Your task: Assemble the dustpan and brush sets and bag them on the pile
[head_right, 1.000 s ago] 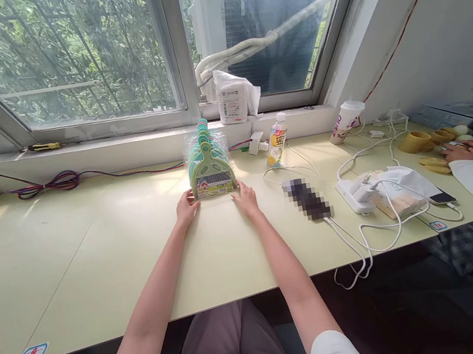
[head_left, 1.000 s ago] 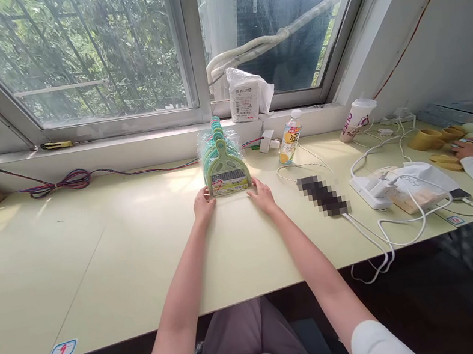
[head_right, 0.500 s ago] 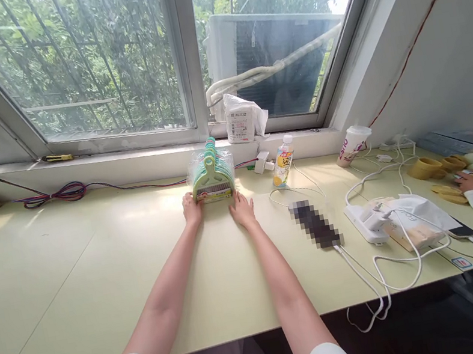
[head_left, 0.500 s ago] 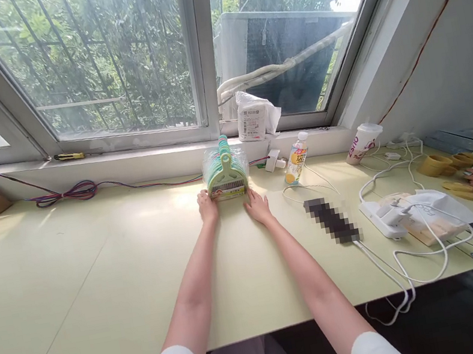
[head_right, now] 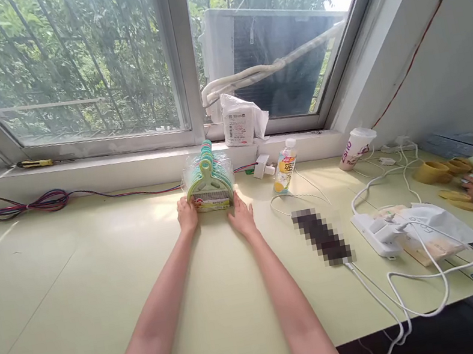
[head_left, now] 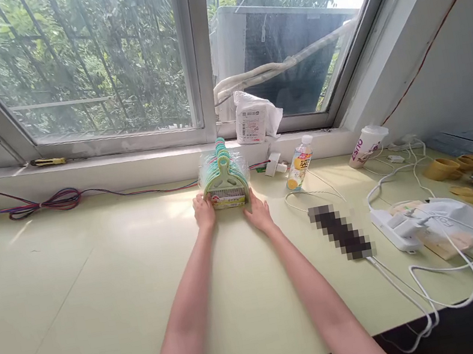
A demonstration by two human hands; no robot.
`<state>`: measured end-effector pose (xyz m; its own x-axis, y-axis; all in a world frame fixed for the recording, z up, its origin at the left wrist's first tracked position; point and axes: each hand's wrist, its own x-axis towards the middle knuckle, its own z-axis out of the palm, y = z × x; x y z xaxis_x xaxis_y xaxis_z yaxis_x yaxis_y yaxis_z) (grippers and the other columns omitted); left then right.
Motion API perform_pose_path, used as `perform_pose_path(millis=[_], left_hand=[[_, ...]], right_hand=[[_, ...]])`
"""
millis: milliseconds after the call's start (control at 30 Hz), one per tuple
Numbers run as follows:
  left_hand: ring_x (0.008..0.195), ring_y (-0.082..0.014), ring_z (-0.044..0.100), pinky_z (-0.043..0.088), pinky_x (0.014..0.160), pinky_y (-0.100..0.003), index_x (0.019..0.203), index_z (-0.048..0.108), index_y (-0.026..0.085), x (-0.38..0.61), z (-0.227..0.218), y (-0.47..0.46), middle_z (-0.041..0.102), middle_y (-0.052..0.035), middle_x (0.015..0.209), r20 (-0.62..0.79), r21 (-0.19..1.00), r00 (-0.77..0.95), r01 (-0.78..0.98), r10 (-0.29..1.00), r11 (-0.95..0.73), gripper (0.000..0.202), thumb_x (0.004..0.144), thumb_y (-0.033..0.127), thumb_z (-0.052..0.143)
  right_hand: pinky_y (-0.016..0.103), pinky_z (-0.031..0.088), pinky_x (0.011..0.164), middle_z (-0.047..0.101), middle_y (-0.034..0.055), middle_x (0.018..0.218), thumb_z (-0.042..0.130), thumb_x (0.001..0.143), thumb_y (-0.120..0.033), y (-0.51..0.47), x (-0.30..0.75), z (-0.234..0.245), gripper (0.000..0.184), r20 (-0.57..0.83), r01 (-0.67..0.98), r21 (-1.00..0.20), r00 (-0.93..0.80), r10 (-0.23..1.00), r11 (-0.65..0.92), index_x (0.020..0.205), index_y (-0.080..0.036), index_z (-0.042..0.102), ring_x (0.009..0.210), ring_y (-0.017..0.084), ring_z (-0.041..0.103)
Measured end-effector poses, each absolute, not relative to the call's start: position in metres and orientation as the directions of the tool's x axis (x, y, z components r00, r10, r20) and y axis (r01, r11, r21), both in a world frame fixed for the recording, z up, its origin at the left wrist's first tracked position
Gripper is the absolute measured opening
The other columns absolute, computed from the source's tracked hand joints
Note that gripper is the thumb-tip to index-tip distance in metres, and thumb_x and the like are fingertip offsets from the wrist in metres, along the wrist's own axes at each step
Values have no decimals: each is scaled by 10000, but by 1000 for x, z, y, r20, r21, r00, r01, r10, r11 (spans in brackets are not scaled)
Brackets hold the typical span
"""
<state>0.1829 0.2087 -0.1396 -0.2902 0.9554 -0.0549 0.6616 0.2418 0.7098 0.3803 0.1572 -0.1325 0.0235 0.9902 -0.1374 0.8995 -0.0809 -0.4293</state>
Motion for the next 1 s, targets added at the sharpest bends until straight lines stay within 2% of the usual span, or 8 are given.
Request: perform_pose_path(millis=[100, 200, 267, 400, 500, 600, 833, 1000], left_hand=[[1063, -290, 471, 419, 816, -396, 1148, 475, 199, 185, -136, 207, 476, -145, 1095, -26, 693, -285, 685, 958, 223, 353, 950, 430, 296], [1049, -283, 470, 411, 806, -372, 1098, 520, 216, 187, -131, 205, 461, -137, 1078, 53, 659, -318, 723, 946, 207, 321, 941, 430, 342], [1032, -275, 487, 406, 802, -359, 1090, 530, 216, 186, -127, 204, 486, -134, 1053, 74, 657, -338, 724, 938, 209, 307, 935, 427, 370], [859, -234, 565, 401, 715, -323, 1138, 479, 212, 182, -125, 204, 575, -86, 909, -31, 736, -348, 626, 937, 257, 314, 922, 432, 417], [741, -209, 571, 376, 650, -295, 1133, 471, 214, 180, -126, 205, 573, -40, 783, -49, 752, -380, 595, 924, 284, 353, 894, 473, 464], [709, -192, 568, 357, 626, -278, 1100, 496, 215, 178, -128, 205, 565, -22, 741, -26, 750, -388, 602, 921, 275, 338, 876, 468, 499], [720, -175, 573, 357, 627, -269, 1205, 465, 221, 179, -129, 204, 596, -30, 824, 1, 741, -369, 624, 929, 247, 337, 881, 311, 498], [725, -170, 565, 376, 655, -271, 1175, 475, 211, 179, -134, 206, 584, -35, 843, -16, 764, -334, 604, 942, 227, 290, 889, 257, 467]], right_hand=[[451, 214, 1103, 332, 126, 1481, 381, 877, -367, 156, 380, -132, 778, -137, 899, -431, 20, 990, -78, 1498, -174, -46, 1351, 241, 325], [432, 248, 1082, 306, 126, 1490, 384, 881, -348, 156, 379, -128, 733, -105, 903, -422, 45, 993, -86, 1495, -184, 19, 1349, 246, 314], [413, 301, 1039, 332, 139, 1462, 387, 887, -348, 156, 378, -124, 666, -51, 896, -430, 97, 994, -109, 1476, -183, 123, 1315, 251, 346], [370, 377, 921, 512, 151, 1223, 351, 916, -334, 155, 375, -113, 421, 83, 864, -483, 212, 974, -147, 1290, -148, 403, 1124, 235, 474], [373, 351, 933, 552, 118, 1190, 345, 920, -291, 155, 372, -107, 323, 124, 893, -450, 64, 990, -1, 1174, -191, 518, 1111, 232, 474], [390, 301, 995, 518, 89, 1307, 367, 901, -241, 155, 369, -105, 394, 125, 907, -408, -57, 991, 103, 1272, -217, 496, 1240, 239, 394], [426, 163, 1110, 478, 63, 1382, 339, 862, -139, 156, 371, -109, 518, 98, 907, -417, -24, 995, 63, 1368, -205, 428, 1391, 200, 238], [461, 148, 1120, 451, 69, 1403, 337, 833, -112, 157, 371, -109, 566, 69, 900, -433, -26, 997, 54, 1389, -201, 390, 1413, 198, 189]])
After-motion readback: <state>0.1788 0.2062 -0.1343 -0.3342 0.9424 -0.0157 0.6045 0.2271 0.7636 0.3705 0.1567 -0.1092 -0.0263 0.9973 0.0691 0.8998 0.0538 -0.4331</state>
